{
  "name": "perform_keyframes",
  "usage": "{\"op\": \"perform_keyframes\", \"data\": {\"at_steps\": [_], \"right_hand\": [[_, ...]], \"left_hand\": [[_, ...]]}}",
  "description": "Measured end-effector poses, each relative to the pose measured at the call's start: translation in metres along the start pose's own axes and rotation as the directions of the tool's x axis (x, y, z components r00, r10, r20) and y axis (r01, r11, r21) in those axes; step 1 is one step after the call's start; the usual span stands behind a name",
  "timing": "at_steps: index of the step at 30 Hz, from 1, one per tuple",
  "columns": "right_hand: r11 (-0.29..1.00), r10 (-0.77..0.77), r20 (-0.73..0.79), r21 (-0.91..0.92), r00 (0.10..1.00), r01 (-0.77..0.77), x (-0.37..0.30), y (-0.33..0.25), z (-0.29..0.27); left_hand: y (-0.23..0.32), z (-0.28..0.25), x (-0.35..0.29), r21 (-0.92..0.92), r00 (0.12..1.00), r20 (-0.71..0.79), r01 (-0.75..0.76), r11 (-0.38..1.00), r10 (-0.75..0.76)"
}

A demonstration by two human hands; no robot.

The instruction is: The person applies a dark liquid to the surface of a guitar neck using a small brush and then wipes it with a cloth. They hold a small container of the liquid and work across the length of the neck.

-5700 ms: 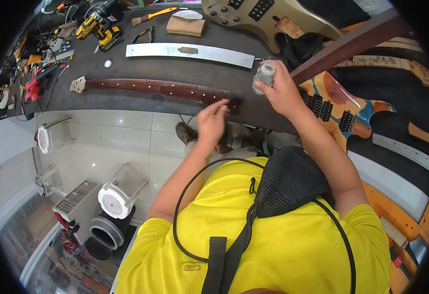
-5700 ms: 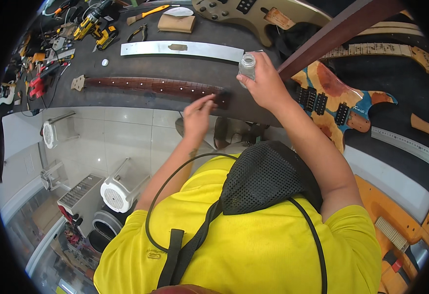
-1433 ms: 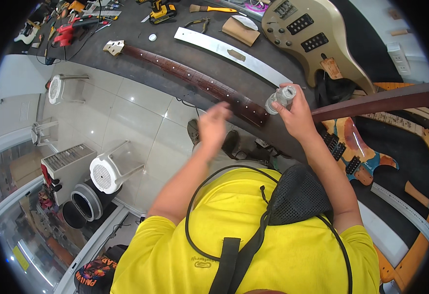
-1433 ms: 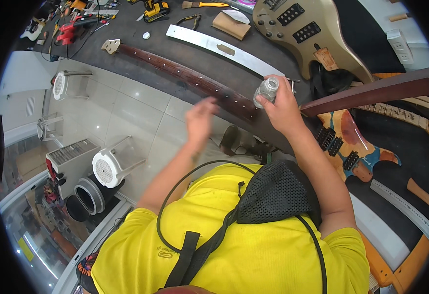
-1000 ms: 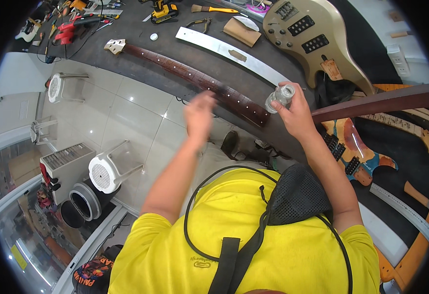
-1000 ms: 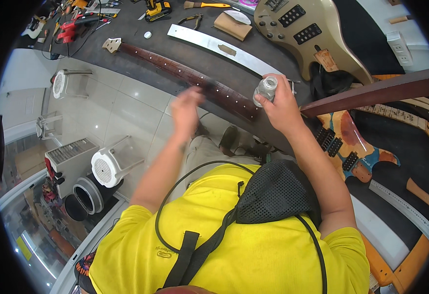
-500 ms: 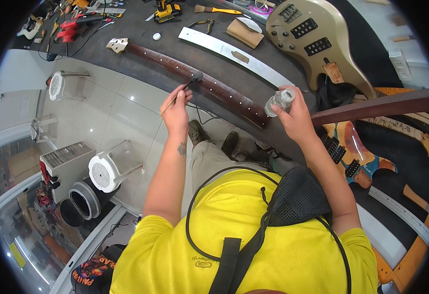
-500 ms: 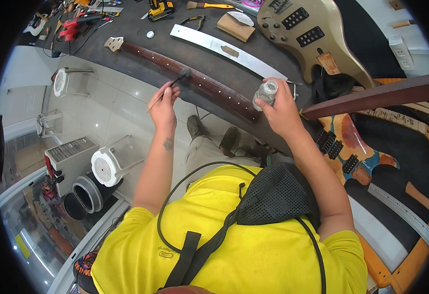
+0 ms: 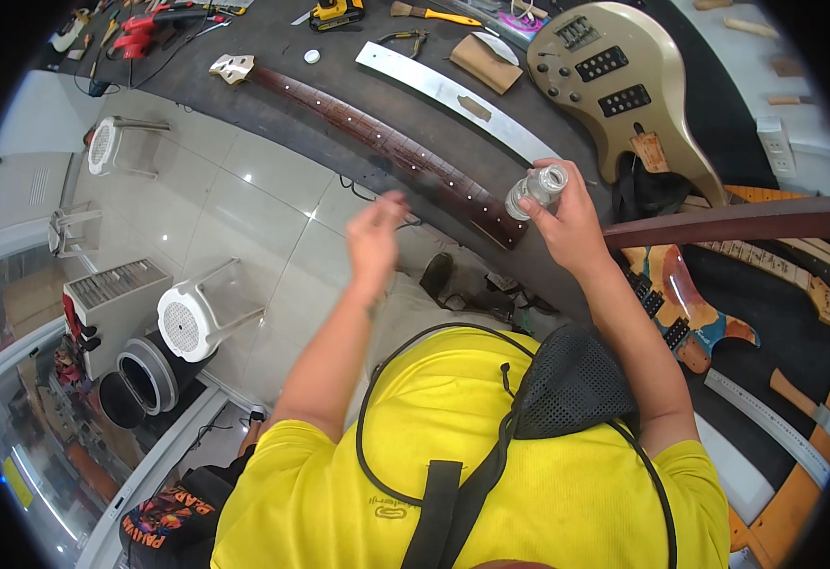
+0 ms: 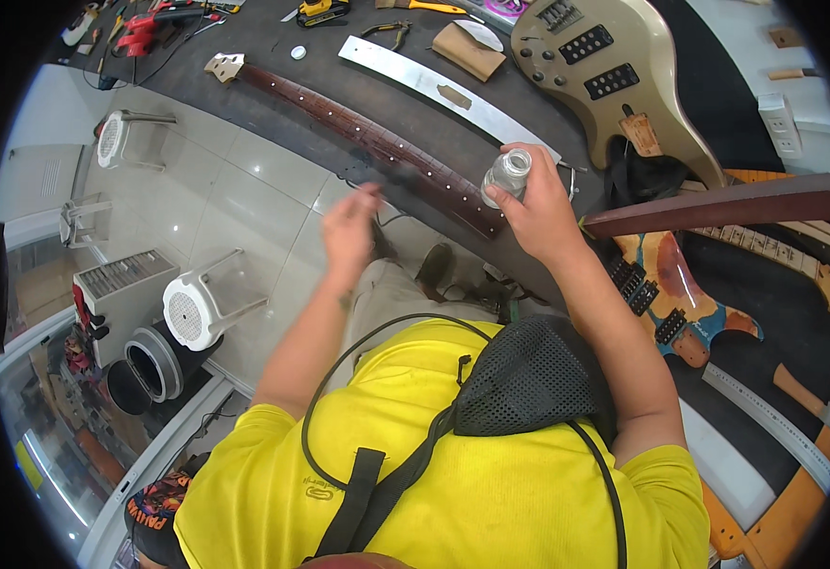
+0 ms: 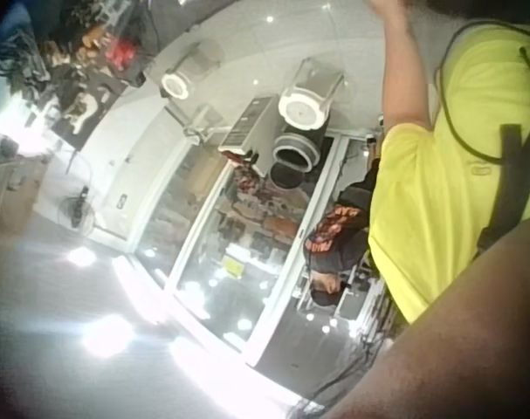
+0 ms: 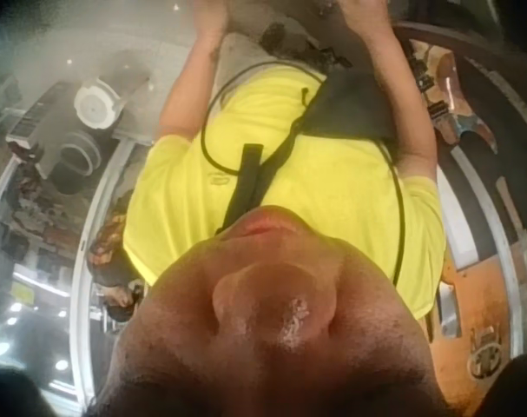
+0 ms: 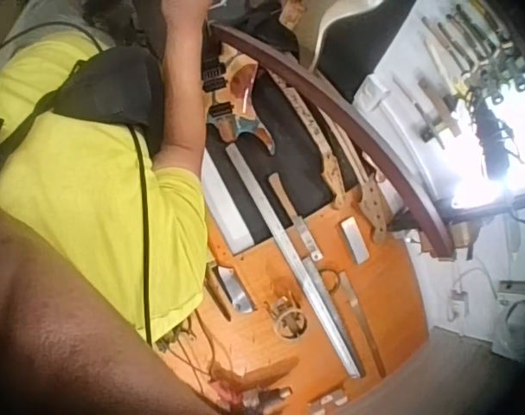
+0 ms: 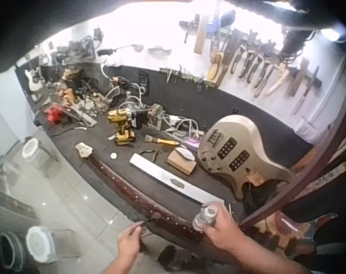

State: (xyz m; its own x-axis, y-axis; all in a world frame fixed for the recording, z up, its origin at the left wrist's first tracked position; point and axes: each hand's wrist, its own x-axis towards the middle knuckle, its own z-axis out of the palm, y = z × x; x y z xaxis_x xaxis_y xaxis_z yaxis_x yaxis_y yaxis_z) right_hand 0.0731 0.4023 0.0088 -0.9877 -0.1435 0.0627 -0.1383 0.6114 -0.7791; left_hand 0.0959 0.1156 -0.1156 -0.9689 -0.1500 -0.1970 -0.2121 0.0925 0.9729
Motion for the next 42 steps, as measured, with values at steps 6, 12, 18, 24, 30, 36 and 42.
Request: {"op": "perform_keyframes", "data": {"at_steps": [6,12,18,24,30,36,42], "right_hand": [[0.999,0.032,0.013,0.032,0.999,-0.033,-0.004,0.001,0.005],[1.000,0.016,0.002,0.007,1.000,-0.016,-0.009,0.006,0.003],[1.000,0.014,-0.012,0.022,1.000,-0.013,-0.005,0.009,0.005],[0.999,0.045,0.014,0.030,0.999,-0.046,-0.008,-0.006,0.005],[0.998,0.020,-0.020,0.056,1.000,-0.019,-0.006,0.004,0.002],[0.995,0.077,-0.029,0.062,0.997,-0.075,-0.012,0.005,0.008],[0.999,0.031,-0.025,0.016,0.999,-0.030,-0.006,0.001,-0.005]], "left_hand": [[-0.004,-0.065,0.067,-0.285,0.976,-0.217,-0.073,0.956,0.010],[-0.015,0.006,-0.014,-0.210,0.993,0.056,0.112,0.971,-0.102],[0.003,-0.075,0.116,-0.271,0.968,-0.250,-0.099,0.958,0.029],[-0.012,0.033,-0.009,-0.018,0.997,0.073,-0.032,0.999,0.033],[0.013,-0.033,0.078,0.019,0.973,-0.205,-0.108,0.994,0.109],[0.007,0.044,0.006,0.047,0.995,0.046,-0.091,0.995,0.089],[0.012,0.015,0.039,0.077,0.992,-0.050,-0.113,0.991,0.117]]}}
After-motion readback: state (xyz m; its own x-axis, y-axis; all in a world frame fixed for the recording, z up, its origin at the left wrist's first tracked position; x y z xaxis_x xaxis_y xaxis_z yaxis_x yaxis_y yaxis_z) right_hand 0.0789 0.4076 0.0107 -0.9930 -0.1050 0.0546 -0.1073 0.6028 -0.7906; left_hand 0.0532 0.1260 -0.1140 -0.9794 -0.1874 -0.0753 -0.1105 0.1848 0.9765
